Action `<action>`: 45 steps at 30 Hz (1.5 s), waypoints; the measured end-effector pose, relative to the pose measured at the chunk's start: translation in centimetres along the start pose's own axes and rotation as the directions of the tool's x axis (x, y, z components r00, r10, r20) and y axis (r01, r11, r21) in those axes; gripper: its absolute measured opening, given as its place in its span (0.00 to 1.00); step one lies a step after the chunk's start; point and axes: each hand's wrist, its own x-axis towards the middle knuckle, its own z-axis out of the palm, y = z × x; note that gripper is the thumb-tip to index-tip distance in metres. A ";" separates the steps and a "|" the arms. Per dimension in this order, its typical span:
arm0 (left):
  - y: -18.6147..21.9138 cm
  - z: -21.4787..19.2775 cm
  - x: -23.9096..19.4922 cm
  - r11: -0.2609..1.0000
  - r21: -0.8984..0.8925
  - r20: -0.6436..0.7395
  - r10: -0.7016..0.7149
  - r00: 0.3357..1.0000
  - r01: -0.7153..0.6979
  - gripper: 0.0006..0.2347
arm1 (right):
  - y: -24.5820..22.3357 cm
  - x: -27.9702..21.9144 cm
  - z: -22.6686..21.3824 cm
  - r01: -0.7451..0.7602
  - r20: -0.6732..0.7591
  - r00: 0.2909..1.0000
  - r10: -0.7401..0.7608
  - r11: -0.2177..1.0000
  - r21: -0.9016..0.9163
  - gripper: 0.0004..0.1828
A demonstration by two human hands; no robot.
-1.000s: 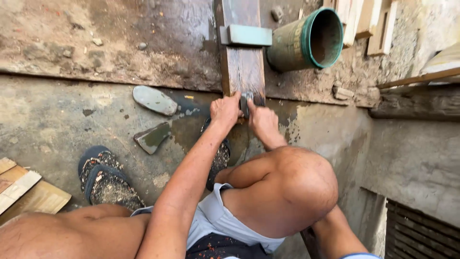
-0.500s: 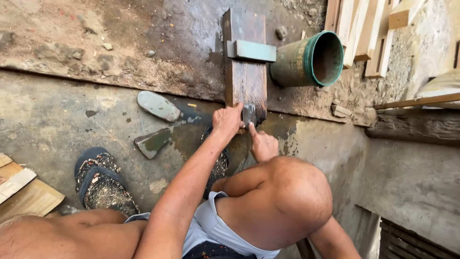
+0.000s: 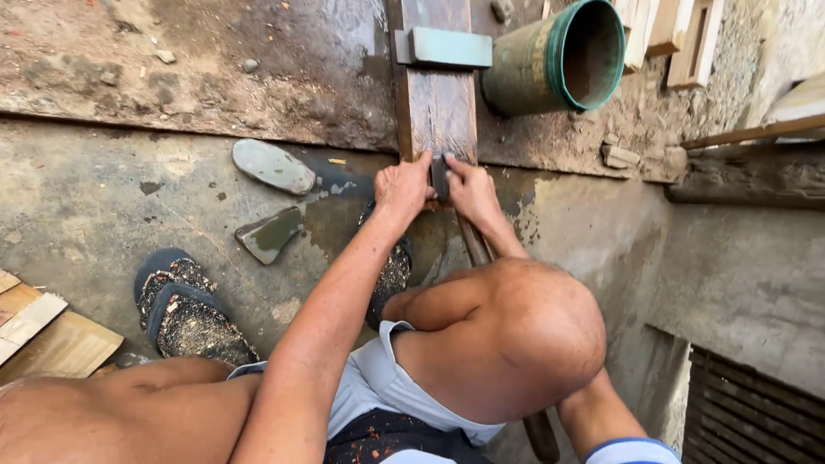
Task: The person sharpens a chisel on a wet stone, repeatedly dipping it in water and rubbing the blade. They then switch to sharpening a smaller metal tool on the same stone, maintaining a consistent motion.
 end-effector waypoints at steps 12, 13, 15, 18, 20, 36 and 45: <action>-0.2 0.7 0.2 1.000 -0.002 0.011 -0.019 1.000 0.020 0.20 | 0.9 1.0 0.4 -0.429 0.236 0.902 0.361 0.814 0.392 0.22; -0.5 0.4 1.5 1.000 -0.010 -0.025 -0.002 1.000 0.002 0.19 | 0.2 2.8 -0.3 -0.419 0.244 0.907 0.344 0.801 0.428 0.21; 0.0 0.0 1.5 1.000 0.007 -0.029 -0.001 1.000 0.001 0.22 | 1.5 0.0 0.1 -0.426 0.272 0.904 0.330 0.762 0.488 0.22; -0.4 0.3 2.5 0.999 0.009 -0.010 -0.032 0.999 0.033 0.24 | 2.1 -1.0 0.1 -0.511 0.382 0.859 0.340 0.619 0.597 0.24; -0.6 0.5 1.0 0.999 0.016 0.058 -0.035 0.998 0.034 0.23 | 1.0 -1.4 -0.1 -0.595 0.448 0.802 0.395 0.467 0.654 0.24; 0.7 -0.7 0.7 0.999 0.036 0.019 -0.014 1.000 0.013 0.24 | 1.4 -1.0 0.1 0.012 -0.016 1.000 -0.011 0.999 0.040 0.19; 0.4 0.1 0.5 0.999 0.022 0.013 -0.026 1.000 0.026 0.23 | -3.7 0.7 -1.7 -0.105 0.077 0.987 0.139 0.936 -0.336 0.18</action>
